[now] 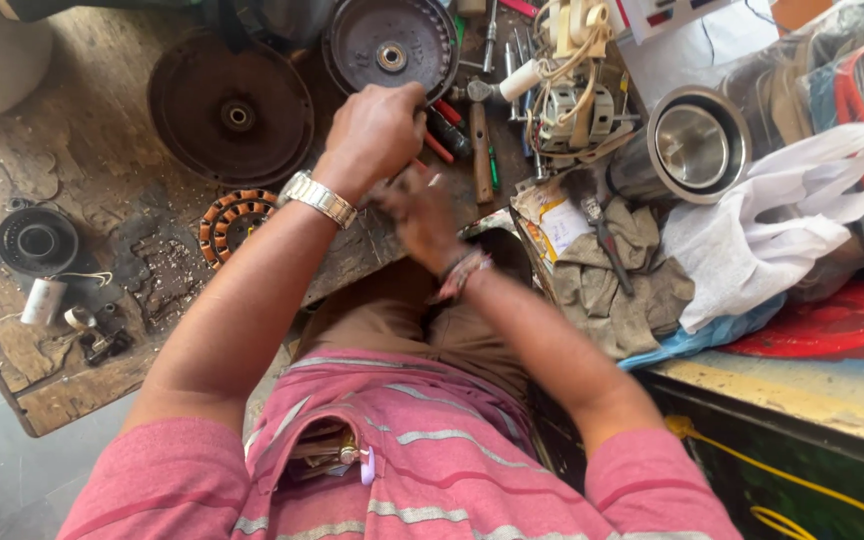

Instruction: The person sits on the floor and works on a circular motor stator, using a screwdriver to adjust wires and a soldering iron to heat connections. They also handle a metal disc and various tools on a cluttered workbench.

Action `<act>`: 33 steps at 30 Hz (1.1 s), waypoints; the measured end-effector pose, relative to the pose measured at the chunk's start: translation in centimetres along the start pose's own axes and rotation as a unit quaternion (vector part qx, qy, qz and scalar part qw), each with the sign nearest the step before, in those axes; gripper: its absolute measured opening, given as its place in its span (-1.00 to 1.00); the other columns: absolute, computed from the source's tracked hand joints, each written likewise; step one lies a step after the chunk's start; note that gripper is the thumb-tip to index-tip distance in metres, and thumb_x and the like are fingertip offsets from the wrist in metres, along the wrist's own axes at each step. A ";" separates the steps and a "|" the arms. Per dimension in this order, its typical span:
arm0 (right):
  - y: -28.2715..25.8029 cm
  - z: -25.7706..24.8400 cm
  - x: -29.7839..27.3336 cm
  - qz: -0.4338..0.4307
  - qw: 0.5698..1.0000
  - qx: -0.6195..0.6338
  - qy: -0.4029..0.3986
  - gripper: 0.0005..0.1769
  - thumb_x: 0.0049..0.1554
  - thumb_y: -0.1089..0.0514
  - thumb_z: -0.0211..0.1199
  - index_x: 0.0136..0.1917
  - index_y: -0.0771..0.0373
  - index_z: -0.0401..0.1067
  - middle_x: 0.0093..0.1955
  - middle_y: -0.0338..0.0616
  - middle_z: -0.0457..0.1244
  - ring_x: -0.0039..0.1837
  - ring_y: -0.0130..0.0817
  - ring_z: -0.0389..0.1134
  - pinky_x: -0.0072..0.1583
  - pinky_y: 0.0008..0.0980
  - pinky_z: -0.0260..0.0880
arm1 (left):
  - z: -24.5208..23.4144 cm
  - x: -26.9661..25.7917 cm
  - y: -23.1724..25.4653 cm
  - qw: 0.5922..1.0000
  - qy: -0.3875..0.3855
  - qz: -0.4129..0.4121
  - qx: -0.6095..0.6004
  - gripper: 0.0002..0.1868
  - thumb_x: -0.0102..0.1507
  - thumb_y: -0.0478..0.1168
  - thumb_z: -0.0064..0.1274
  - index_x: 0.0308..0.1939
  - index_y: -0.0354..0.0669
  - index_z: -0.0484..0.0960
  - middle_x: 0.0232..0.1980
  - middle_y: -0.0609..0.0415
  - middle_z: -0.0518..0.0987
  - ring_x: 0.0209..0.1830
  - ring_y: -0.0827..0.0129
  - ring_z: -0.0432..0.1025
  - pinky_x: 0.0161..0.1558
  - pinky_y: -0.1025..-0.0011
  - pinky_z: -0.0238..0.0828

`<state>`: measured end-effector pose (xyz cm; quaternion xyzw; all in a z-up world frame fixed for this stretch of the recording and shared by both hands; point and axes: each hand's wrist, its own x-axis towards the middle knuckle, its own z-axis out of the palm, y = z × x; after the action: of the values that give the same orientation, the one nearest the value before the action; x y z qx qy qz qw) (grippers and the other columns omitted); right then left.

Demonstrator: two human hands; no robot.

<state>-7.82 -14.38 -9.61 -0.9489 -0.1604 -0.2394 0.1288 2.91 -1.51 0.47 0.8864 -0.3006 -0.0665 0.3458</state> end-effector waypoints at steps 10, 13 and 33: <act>-0.5 -0.5 1.0 0.032 0.998 -0.048 -0.037 -0.58 0.03 0.25 0.23 0.13 -0.11 0.56 0.14 -0.17 0.21 0.23 -0.14 0.23 0.16 -0.09 0.20 | -0.4 -0.2 0.5 1.000 -0.004 0.007 0.009 -0.82 0.29 -0.16 0.04 -0.14 -0.17 0.63 -0.25 -0.19 0.65 -0.20 -0.14 0.53 -0.15 -0.05 0.43; -0.9 -0.2 0.0 0.004 0.996 -0.044 -0.074 -0.65 0.18 0.19 0.24 0.21 -0.08 0.56 0.12 -0.21 0.22 0.19 -0.16 0.23 0.13 -0.08 0.15 | -0.2 -0.6 0.5 1.000 -0.017 0.008 0.020 -0.81 0.23 -0.18 0.05 -0.15 -0.18 0.64 -0.24 -0.19 0.65 -0.18 -0.13 0.53 -0.13 -0.03 0.44; 0.4 1.2 -0.9 -0.002 0.985 -0.162 -0.059 -0.44 0.10 0.31 0.22 0.30 -0.19 0.48 0.16 -0.13 0.20 0.06 -0.28 0.20 0.13 -0.09 0.09 | -0.2 0.1 -0.3 1.000 -0.006 0.004 0.011 -0.79 0.29 -0.17 -0.02 -0.13 -0.16 0.66 -0.20 -0.22 0.65 -0.15 -0.15 0.53 -0.10 -0.06 0.43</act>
<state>-7.90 -14.58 -11.16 -0.9693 -0.1288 -0.2062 -0.0368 3.23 -1.23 0.43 0.8885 -0.3072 -0.0664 0.3343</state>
